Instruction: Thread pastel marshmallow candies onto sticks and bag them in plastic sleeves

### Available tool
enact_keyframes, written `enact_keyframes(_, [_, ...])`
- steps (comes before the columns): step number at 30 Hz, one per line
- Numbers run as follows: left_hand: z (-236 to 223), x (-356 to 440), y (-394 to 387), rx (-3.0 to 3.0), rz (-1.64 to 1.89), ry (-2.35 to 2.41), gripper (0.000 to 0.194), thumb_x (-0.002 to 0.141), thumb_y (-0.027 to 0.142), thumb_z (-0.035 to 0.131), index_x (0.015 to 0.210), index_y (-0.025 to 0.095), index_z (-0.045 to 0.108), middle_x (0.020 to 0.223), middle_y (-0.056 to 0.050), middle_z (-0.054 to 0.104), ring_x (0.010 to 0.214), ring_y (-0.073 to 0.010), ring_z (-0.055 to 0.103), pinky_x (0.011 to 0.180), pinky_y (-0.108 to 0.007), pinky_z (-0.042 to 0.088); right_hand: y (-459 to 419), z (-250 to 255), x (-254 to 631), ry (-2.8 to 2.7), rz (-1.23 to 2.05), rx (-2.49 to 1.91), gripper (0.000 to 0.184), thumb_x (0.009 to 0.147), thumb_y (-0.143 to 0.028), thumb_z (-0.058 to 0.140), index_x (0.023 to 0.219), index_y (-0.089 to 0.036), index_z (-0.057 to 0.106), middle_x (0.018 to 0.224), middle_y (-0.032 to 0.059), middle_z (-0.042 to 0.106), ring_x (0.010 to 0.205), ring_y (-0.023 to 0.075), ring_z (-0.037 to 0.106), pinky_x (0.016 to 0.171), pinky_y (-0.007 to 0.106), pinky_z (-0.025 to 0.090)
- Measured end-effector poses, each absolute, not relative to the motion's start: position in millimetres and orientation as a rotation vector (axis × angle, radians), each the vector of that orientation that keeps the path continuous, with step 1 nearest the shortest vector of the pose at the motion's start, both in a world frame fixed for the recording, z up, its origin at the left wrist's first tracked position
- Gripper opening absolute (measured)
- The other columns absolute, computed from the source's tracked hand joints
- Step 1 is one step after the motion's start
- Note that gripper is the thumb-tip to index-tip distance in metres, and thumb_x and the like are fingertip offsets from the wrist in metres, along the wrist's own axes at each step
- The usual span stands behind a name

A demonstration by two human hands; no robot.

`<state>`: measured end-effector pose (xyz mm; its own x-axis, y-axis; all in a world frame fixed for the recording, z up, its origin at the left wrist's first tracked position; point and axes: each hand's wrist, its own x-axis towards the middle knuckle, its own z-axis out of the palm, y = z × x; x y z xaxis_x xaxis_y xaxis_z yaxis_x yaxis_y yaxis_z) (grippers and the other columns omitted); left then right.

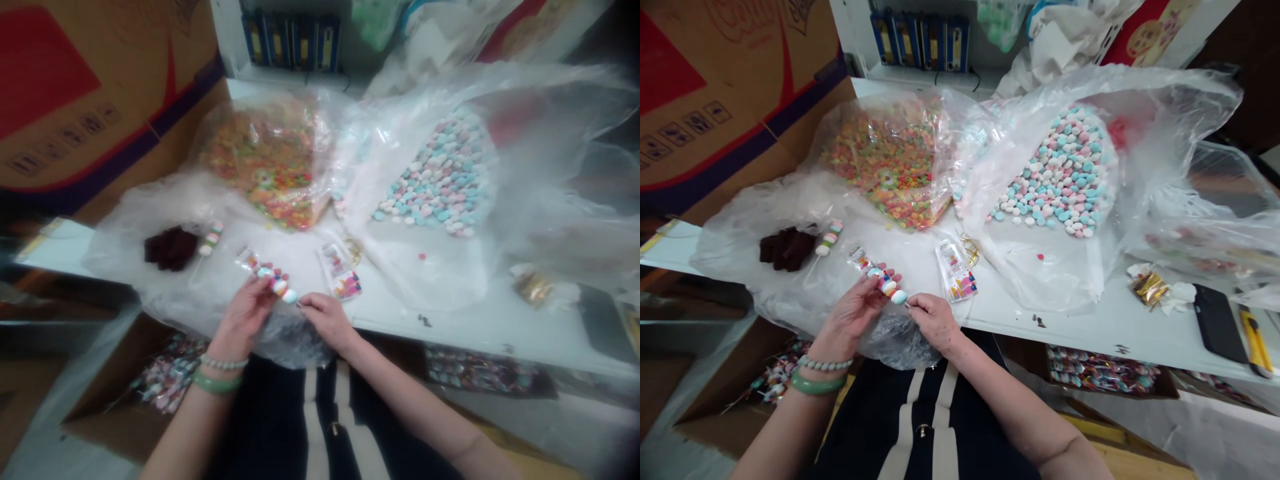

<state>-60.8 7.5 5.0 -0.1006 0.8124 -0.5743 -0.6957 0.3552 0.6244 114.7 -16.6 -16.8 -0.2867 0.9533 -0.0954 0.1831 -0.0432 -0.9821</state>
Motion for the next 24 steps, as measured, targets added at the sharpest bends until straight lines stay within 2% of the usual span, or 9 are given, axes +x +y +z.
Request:
enact_keyframes(2, [5.8, -65.5, 9.5, 0.123, 1.284, 1.018, 0.025, 0.081, 0.0, 0.062, 0.102, 0.012, 0.067, 0.099, -0.01, 0.072, 0.095, -0.0234, 0.07, 0.081, -0.035, 0.059, -13.8, -14.0, 115.6, -1.498, 1.46, -1.248, 0.015, 0.077, -0.029, 0.053, 0.072, -0.02, 0.065, 0.067, -0.0022, 0.058, 0.069, 0.0144, 0.053, 0.067, 0.026, 0.039])
enact_keyframes(7, [4.4, -69.2, 11.2, 0.209, 1.321, 0.982, 0.012, 0.083, 0.012, 0.068, 0.095, 0.011, 0.069, 0.097, -0.011, 0.072, 0.094, -0.0226, 0.07, 0.081, -0.032, 0.059, -8.0, -12.9, 114.9, -1.226, 1.676, -1.293, 0.012, 0.074, -0.029, 0.06, 0.073, -0.019, 0.066, 0.054, -0.0045, 0.049, 0.056, 0.0111, 0.044, 0.055, 0.024, 0.032])
enact_keyframes(12, [-1.1, -58.9, 7.3, 0.293, 1.344, 0.996, 0.015, 0.079, 0.015, 0.074, 0.093, 0.011, 0.069, 0.093, -0.009, 0.072, 0.089, -0.0208, 0.07, 0.078, -0.029, 0.058, -1.1, -24.3, 117.8, -0.554, 2.235, -0.969, 0.012, 0.066, -0.022, 0.069, 0.072, -0.015, 0.061, 0.046, -0.0093, 0.037, 0.041, 0.0041, 0.022, 0.042, 0.019, 0.014])
enact_keyframes(16, [-4.4, -46.5, 1.1, 0.219, 1.348, 1.006, 0.015, 0.077, 0.016, 0.077, 0.089, 0.011, 0.07, 0.089, -0.009, 0.073, 0.087, -0.0198, 0.07, 0.079, -0.027, 0.058, -2.9, -36.8, 118.3, -0.254, 2.557, -0.703, 0.011, 0.073, -0.019, 0.067, 0.072, -0.014, 0.056, 0.043, -0.0127, 0.027, 0.039, 0.0028, 0.01, 0.038, 0.015, 0.011])
enact_keyframes(19, [-8.3, -42.1, 0.4, 0.202, 1.34, 1.004, 0.019, 0.075, 0.017, 0.079, 0.091, 0.011, 0.07, 0.09, -0.009, 0.073, 0.086, -0.0206, 0.07, 0.076, -0.027, 0.058, -7.6, -42.2, 114.6, -0.238, 2.547, -0.696, 0.01, 0.074, -0.018, 0.066, 0.073, -0.014, 0.057, 0.045, -0.0116, 0.031, 0.039, 0.0026, 0.011, 0.038, 0.015, 0.012])
enact_keyframes(24, [-11.2, -40.2, 3.0, 0.226, 1.312, 0.983, 0.023, 0.071, 0.02, 0.082, 0.088, 0.012, 0.069, 0.086, -0.007, 0.071, 0.083, -0.0191, 0.068, 0.077, -0.028, 0.055, -7.7, -35.5, 107.0, -0.326, 2.358, -0.775, 0.017, 0.069, -0.022, 0.073, 0.074, -0.016, 0.058, 0.044, -0.0113, 0.032, 0.039, 0.003, 0.015, 0.039, 0.017, 0.013])
